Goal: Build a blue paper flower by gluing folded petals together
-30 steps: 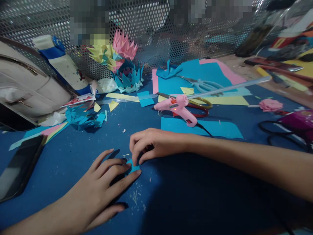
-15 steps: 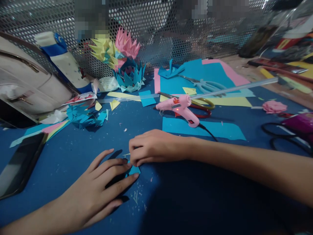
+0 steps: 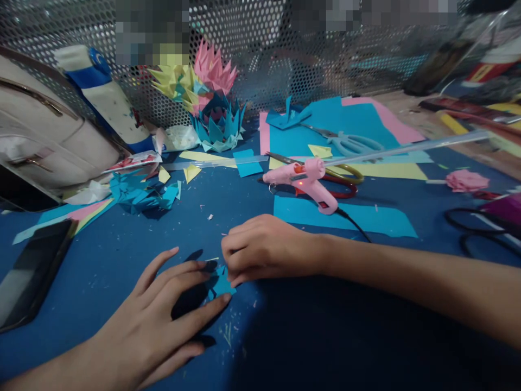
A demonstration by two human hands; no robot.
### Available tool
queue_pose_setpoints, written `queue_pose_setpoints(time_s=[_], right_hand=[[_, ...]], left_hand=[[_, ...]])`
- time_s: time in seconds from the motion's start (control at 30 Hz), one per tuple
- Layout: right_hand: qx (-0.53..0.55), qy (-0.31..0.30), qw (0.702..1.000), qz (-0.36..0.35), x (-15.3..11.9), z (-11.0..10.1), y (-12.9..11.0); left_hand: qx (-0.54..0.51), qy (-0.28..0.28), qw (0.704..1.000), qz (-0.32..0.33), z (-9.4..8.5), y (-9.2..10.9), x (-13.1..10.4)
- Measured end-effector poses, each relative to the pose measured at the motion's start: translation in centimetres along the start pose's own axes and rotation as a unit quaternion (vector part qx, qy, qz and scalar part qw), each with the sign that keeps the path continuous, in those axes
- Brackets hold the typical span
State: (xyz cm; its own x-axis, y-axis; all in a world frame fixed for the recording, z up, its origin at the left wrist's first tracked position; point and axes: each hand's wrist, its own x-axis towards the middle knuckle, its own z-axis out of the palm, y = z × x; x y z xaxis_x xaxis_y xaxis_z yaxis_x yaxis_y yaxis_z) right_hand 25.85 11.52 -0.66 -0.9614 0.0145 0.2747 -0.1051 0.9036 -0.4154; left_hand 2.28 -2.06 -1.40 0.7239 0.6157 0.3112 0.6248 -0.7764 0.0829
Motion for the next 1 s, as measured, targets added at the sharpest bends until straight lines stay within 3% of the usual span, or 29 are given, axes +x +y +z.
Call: queue_pose_setpoints(time_s=[0.17, 0.6, 0.77, 1.0], right_hand=[[-0.037, -0.015, 0.999, -0.021, 0.0, -0.3, 0.1], [-0.078, 0.008, 0.997, -0.021, -0.2, -0.1, 0.1], [-0.031, 0.020, 0.997, -0.072, -0.1, -0.1, -0.4], [0.013, -0.002, 0.998, -0.064, 0.1, -0.2, -0.8]], left_hand=[[0.001, 0.057, 0.998, 0.007, -0.1, -0.2, 0.0], [-0.015, 0.022, 0.999, 0.022, 0.2, -0.7, -0.2], [-0.021, -0.015, 0.999, 0.025, -0.2, -0.6, -0.1], [-0.022, -0.020, 0.999, 0.028, -0.4, -0.5, -0.2]])
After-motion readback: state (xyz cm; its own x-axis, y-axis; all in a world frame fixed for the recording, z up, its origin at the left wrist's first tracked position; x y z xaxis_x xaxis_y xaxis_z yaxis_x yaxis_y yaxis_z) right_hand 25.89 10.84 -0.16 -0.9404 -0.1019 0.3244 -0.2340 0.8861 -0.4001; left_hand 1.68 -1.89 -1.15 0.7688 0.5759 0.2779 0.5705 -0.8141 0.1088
